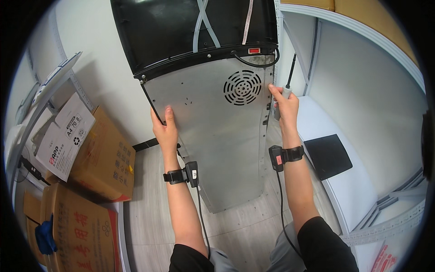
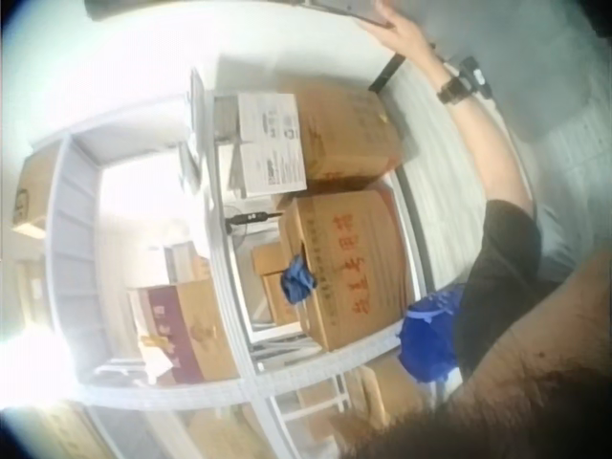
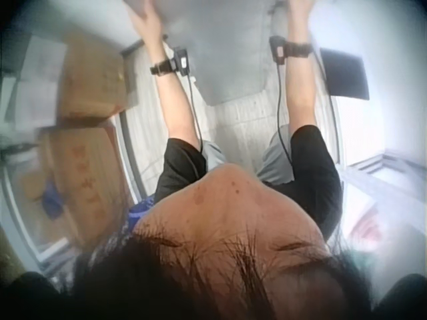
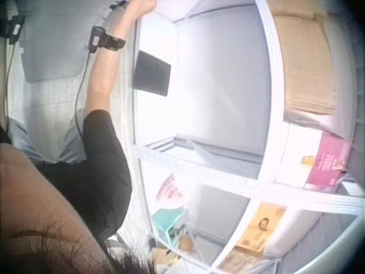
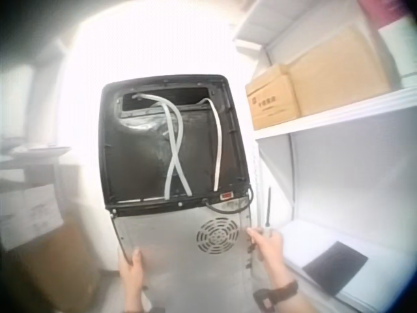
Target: The person uses a screwdriver to tighten screws on the back panel of a black electronic device, then attaches a metal backplate and secures it with additional screws. The person also handles internal tubing and wires during the process.
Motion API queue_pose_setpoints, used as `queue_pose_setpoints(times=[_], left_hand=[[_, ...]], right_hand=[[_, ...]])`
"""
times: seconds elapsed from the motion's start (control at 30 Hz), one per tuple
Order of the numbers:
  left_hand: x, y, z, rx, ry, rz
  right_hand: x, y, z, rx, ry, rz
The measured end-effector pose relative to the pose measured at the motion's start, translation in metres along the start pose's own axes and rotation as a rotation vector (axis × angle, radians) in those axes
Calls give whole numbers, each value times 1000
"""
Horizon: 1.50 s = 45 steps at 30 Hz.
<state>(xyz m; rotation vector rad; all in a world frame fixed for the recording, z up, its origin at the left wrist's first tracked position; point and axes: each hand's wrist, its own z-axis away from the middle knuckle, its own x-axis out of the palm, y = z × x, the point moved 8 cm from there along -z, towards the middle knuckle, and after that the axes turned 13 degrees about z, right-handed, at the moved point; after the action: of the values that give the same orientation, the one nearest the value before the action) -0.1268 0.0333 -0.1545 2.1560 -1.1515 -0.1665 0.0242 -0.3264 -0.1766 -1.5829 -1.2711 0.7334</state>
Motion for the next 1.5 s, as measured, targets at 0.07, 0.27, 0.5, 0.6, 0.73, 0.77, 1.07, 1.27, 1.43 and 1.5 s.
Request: queue_pose_setpoints(times=[0.07,0.27,0.5,0.6,0.73,0.77,1.07,1.27,1.43,1.5], left_hand=[[-1,0,-1,7,1,-18],[-12,-10,-5,44,64,-59],[-10,-5,-1,-28,41,-19],[-6,-2,-4,40,19,27],[-10,-11,-3,8,5,-13],[-10,-12,-4,14,6,-17],[-2,-13,-4,-11,-17,20],[-8,-12,-5,-5,-14,20],[-8,-6,-4,72,6,43],[-8,-5,-4,71,7,37]], right_hand=[[2,1,-2,-7,-9,-34],[1,4,-2,1,17,106],[-15,-43,18,-89,-133,29],[2,-88,65,-102,-476,67],[47,-98,136,3,-856,184],[56,-99,152,28,-941,199],[81,-124,211,-259,-713,462],[88,-185,234,-797,-319,835],[94,-199,255,-905,-230,858],[98,-202,258,-944,-199,880]])
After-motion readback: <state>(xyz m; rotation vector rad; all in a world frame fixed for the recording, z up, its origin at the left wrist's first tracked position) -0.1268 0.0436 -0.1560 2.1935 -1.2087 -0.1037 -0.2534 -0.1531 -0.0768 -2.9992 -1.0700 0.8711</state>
